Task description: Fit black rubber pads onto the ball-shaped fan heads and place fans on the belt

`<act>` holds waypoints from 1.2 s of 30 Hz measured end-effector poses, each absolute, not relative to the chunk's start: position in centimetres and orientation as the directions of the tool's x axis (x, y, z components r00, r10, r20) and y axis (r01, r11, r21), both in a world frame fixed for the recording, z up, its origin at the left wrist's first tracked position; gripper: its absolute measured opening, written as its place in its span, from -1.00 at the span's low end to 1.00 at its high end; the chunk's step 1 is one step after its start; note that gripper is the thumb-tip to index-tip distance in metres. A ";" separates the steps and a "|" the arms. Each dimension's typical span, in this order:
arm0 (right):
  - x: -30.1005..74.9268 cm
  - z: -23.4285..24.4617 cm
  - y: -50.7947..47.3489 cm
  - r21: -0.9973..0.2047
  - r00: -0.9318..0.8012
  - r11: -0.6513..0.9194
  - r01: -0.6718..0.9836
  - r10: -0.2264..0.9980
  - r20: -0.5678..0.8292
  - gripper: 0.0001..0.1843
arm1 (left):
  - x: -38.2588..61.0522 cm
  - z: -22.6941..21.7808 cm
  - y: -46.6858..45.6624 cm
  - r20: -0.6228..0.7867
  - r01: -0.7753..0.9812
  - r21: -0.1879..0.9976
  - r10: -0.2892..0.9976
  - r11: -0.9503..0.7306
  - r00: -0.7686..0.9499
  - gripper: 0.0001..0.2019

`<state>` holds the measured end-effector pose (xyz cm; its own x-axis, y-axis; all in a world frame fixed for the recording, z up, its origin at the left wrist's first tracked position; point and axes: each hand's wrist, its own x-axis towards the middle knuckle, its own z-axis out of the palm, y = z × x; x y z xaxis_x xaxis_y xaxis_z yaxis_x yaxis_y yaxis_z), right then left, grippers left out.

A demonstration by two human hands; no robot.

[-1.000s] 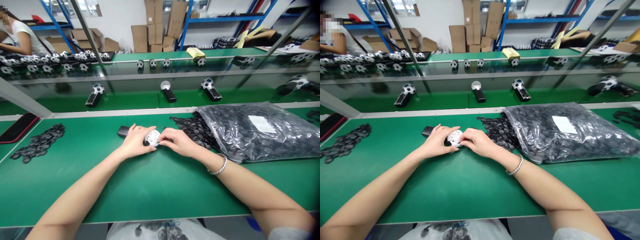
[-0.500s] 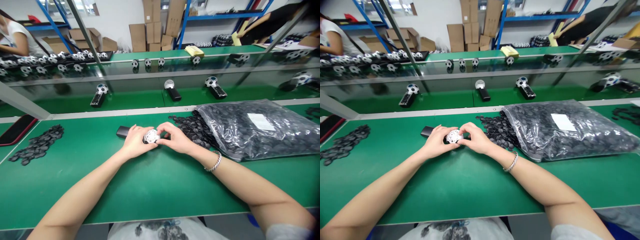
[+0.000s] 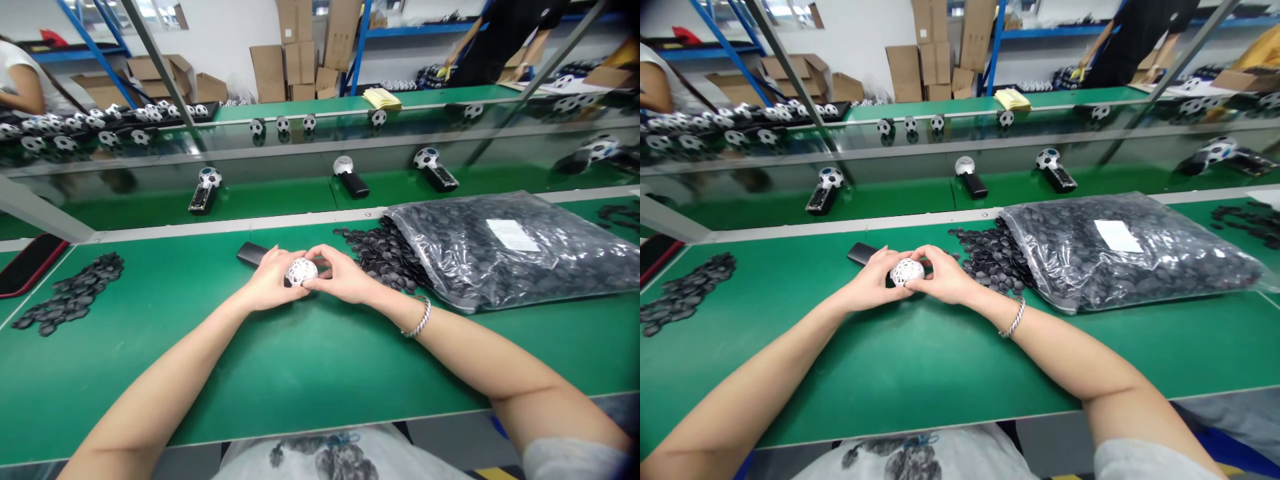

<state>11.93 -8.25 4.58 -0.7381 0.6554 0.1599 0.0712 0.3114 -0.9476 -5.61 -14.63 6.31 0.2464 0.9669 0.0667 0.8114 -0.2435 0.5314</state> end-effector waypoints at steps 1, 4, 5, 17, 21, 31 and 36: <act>11.9 4.6 -8.3 -0.953 -0.743 0.294 0.069 0.652 0.148 -0.61 | -5.6 6.4 -14.6 0.056 0.806 0.539 0.966 -0.243 0.253 -0.36; 11.9 4.5 -8.3 -0.964 -0.752 0.259 0.056 0.647 0.129 -0.58 | -5.5 6.4 -14.6 0.053 0.800 0.559 0.972 -0.220 0.231 -0.38; 11.9 4.4 -8.3 -0.967 -0.752 0.250 0.052 0.647 0.126 -0.57 | -5.4 6.4 -14.6 0.058 0.800 0.563 0.975 -0.208 0.213 -0.39; 11.9 4.2 -8.3 -0.980 -0.759 0.195 0.025 0.642 0.109 -0.54 | -5.7 6.6 -14.7 0.030 0.778 0.599 0.977 -0.188 0.213 -0.36; 12.1 4.0 -8.5 -0.973 -0.763 0.231 0.009 0.630 0.142 -0.56 | -5.6 6.5 -14.6 0.020 0.774 0.613 0.982 -0.159 0.186 -0.38; 12.8 3.4 -9.0 -0.418 -0.717 0.905 0.076 0.341 0.608 -0.85 | -5.7 6.1 -14.7 0.060 0.814 0.545 0.978 -0.201 0.201 -0.29; 13.2 3.6 -8.8 -0.298 -0.766 0.954 0.013 0.201 0.611 -0.74 | -5.7 6.2 -14.7 0.055 0.813 0.545 0.976 -0.205 0.209 -0.29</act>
<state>13.22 -8.81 3.61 -0.7659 0.2011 0.6107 0.0130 0.9545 -0.2981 -5.74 -14.70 6.15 0.2093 0.9763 0.0552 0.8131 -0.2051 0.5448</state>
